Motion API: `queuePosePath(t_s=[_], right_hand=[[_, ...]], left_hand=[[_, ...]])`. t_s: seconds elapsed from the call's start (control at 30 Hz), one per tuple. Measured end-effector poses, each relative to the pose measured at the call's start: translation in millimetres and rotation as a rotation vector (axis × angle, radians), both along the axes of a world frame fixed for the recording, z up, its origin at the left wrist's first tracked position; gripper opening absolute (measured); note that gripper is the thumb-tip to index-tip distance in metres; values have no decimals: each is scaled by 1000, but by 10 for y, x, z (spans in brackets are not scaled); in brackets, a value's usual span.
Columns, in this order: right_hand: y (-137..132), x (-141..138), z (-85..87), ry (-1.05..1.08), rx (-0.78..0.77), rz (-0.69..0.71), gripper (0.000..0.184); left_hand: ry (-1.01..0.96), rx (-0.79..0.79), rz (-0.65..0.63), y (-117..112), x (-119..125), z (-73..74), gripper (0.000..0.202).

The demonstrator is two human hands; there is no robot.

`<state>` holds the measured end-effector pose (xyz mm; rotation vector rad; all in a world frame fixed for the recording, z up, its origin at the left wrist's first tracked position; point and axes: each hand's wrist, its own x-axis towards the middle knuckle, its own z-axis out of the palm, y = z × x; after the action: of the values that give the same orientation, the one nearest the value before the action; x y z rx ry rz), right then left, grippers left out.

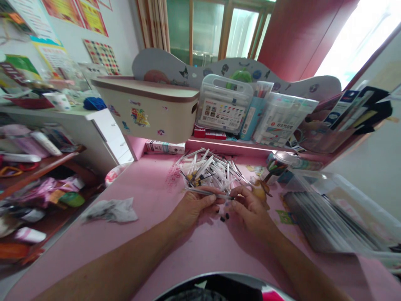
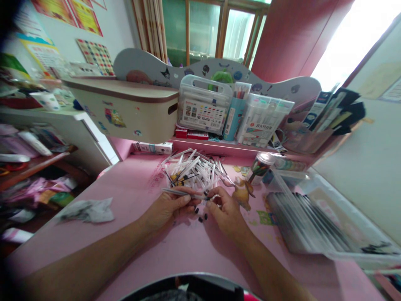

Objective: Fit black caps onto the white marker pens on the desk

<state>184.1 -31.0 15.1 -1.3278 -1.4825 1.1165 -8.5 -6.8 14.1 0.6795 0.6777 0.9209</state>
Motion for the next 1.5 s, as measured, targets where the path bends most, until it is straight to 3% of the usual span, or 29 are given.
queuePosePath(t_s=[0.07,0.17,0.23,0.33,0.47,0.6,0.73,0.93,1.5], right_hand=[[5,-7,54,-76,61,-8,19],[10,-23,137,-174,125,-34,34],[8,-26,136,-153,96,-37,34],[2,-14,68,-26,-12,-3,21],[4,-4,34,-31,17,9,15],[14,-3,43,-58,1,-7,32],[14,14,-8,21,-58,34,26],[6,4,23,1,-13,22,22],[-9,-16,70,-102,-13,64,42]], left_hand=[[7,-2,-6,1,-4,0,25],[13,-6,-16,1,-2,-1,26],[11,-6,-15,0,0,-3,27],[5,5,-12,-2,-2,-5,27],[6,13,-7,-1,-8,-1,26],[14,19,-6,4,-16,-2,26],[24,24,-13,5,-20,-6,24],[11,20,-12,-7,-9,-4,24],[8,-1,-30,-21,5,12,27]])
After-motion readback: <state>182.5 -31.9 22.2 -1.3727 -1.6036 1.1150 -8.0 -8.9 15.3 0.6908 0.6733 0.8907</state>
